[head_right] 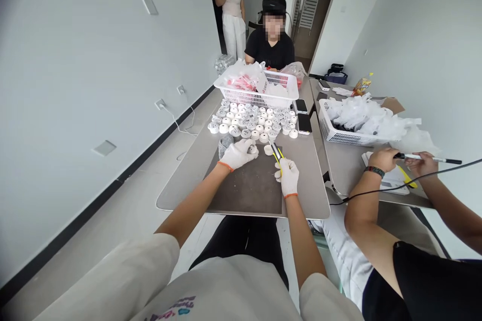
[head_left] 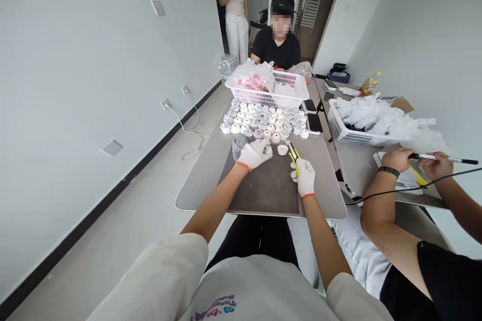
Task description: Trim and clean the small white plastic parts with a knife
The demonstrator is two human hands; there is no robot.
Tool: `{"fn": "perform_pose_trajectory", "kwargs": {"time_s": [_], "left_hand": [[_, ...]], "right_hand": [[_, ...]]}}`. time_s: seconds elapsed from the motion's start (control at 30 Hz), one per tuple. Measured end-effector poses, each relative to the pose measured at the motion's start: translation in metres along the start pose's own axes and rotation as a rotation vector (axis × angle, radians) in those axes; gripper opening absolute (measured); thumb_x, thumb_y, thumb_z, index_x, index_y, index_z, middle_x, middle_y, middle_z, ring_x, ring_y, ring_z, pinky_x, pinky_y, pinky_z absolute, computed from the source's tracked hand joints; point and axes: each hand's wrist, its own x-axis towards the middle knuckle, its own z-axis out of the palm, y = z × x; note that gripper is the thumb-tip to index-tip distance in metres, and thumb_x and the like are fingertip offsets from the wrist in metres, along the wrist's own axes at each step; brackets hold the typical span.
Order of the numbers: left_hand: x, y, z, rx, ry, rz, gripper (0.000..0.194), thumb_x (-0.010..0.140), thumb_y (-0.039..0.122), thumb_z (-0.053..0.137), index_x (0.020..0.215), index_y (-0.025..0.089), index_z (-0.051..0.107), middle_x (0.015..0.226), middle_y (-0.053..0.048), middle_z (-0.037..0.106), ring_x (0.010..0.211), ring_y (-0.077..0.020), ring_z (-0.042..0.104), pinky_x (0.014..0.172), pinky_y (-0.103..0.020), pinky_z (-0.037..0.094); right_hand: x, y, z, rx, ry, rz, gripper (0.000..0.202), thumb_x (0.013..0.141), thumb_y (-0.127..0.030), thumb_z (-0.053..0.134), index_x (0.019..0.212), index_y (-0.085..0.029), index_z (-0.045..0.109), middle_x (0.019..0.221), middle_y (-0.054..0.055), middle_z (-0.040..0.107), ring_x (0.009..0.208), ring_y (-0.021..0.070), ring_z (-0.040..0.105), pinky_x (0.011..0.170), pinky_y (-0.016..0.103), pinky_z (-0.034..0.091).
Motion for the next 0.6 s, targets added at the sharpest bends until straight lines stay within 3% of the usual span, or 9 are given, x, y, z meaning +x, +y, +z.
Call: {"fn": "perform_pose_trajectory", "kwargs": {"time_s": [0.07, 0.13, 0.23, 0.3, 0.37, 0.4, 0.47, 0.53, 0.6], "left_hand": [[-0.026, -0.009, 0.002, -0.108, 0.045, 0.004, 0.041, 0.081, 0.042, 0.071, 0.118, 0.026, 0.062, 0.114, -0.007, 0.065, 0.096, -0.0240, 0.065, 0.084, -0.032, 0.048], [-0.053, -0.019, 0.008, -0.178, 0.048, 0.022, 0.044, 0.079, 0.038, 0.072, 0.119, 0.025, 0.060, 0.113, -0.006, 0.065, 0.099, -0.0225, 0.064, 0.086, -0.032, 0.049], [-0.081, -0.030, 0.016, -0.224, 0.034, -0.005, 0.045, 0.078, 0.032, 0.074, 0.119, 0.024, 0.059, 0.118, -0.006, 0.066, 0.109, -0.0235, 0.063, 0.095, -0.034, 0.049], [-0.090, -0.034, 0.019, -0.221, 0.064, -0.016, 0.049, 0.077, 0.029, 0.075, 0.123, 0.025, 0.059, 0.127, -0.006, 0.065, 0.120, -0.0245, 0.060, 0.102, -0.036, 0.047], [-0.092, -0.036, 0.020, -0.212, 0.077, 0.005, 0.050, 0.079, 0.031, 0.076, 0.126, 0.025, 0.060, 0.130, -0.006, 0.064, 0.123, -0.0243, 0.058, 0.105, -0.036, 0.045], [-0.091, -0.036, 0.021, -0.204, 0.077, 0.000, 0.051, 0.079, 0.033, 0.076, 0.127, 0.025, 0.061, 0.130, -0.006, 0.064, 0.125, -0.0245, 0.058, 0.107, -0.036, 0.045], [-0.090, -0.035, 0.021, -0.182, 0.062, -0.030, 0.053, 0.081, 0.036, 0.076, 0.130, 0.025, 0.061, 0.133, -0.006, 0.064, 0.129, -0.0257, 0.055, 0.109, -0.038, 0.043], [-0.090, -0.035, 0.020, -0.177, 0.052, -0.050, 0.055, 0.083, 0.041, 0.075, 0.134, 0.027, 0.060, 0.136, -0.006, 0.063, 0.132, -0.0264, 0.054, 0.111, -0.040, 0.042], [-0.092, -0.036, 0.020, -0.187, 0.056, -0.045, 0.057, 0.084, 0.044, 0.074, 0.137, 0.028, 0.059, 0.139, -0.005, 0.062, 0.133, -0.0255, 0.054, 0.112, -0.039, 0.041]], "right_hand": [[-0.010, -0.029, 0.018, -0.019, -0.014, -0.061, 0.050, 0.059, -0.071, 0.081, 0.056, -0.027, 0.056, 0.040, -0.002, 0.052, 0.037, 0.0106, 0.050, 0.041, 0.026, 0.040], [-0.036, -0.060, 0.057, -0.068, -0.068, -0.116, 0.048, 0.065, -0.074, 0.074, 0.063, -0.027, 0.061, 0.042, -0.004, 0.053, 0.035, 0.0131, 0.050, 0.038, 0.026, 0.037], [-0.110, -0.097, 0.153, -0.205, -0.365, -0.027, 0.062, 0.072, -0.079, 0.063, 0.096, -0.022, 0.074, 0.068, -0.002, 0.070, 0.047, 0.0212, 0.063, 0.036, 0.028, 0.040], [-0.168, -0.108, 0.221, -0.316, -0.577, 0.156, 0.071, 0.077, -0.074, 0.065, 0.123, -0.019, 0.069, 0.097, 0.001, 0.075, 0.063, 0.0196, 0.070, 0.043, 0.028, 0.051], [-0.205, -0.111, 0.267, -0.331, -0.682, 0.245, 0.070, 0.090, -0.068, 0.051, 0.136, -0.016, 0.062, 0.111, 0.001, 0.072, 0.077, 0.0163, 0.071, 0.055, 0.027, 0.054], [-0.209, -0.109, 0.278, -0.328, -0.698, 0.273, 0.071, 0.091, -0.069, 0.049, 0.140, -0.019, 0.059, 0.114, -0.001, 0.071, 0.083, 0.0175, 0.072, 0.057, 0.026, 0.055], [-0.184, -0.097, 0.273, -0.317, -0.656, 0.274, 0.081, 0.082, -0.077, 0.053, 0.146, -0.027, 0.054, 0.114, -0.004, 0.071, 0.089, 0.0242, 0.073, 0.051, 0.027, 0.056], [-0.128, -0.077, 0.243, -0.311, -0.501, 0.181, 0.098, 0.069, -0.085, 0.056, 0.151, -0.034, 0.046, 0.113, -0.001, 0.071, 0.092, 0.0303, 0.073, 0.043, 0.031, 0.054], [-0.066, -0.055, 0.206, -0.310, -0.308, 0.023, 0.106, 0.063, -0.093, 0.046, 0.153, -0.038, 0.041, 0.112, 0.004, 0.072, 0.092, 0.0319, 0.073, 0.038, 0.035, 0.048]]}}
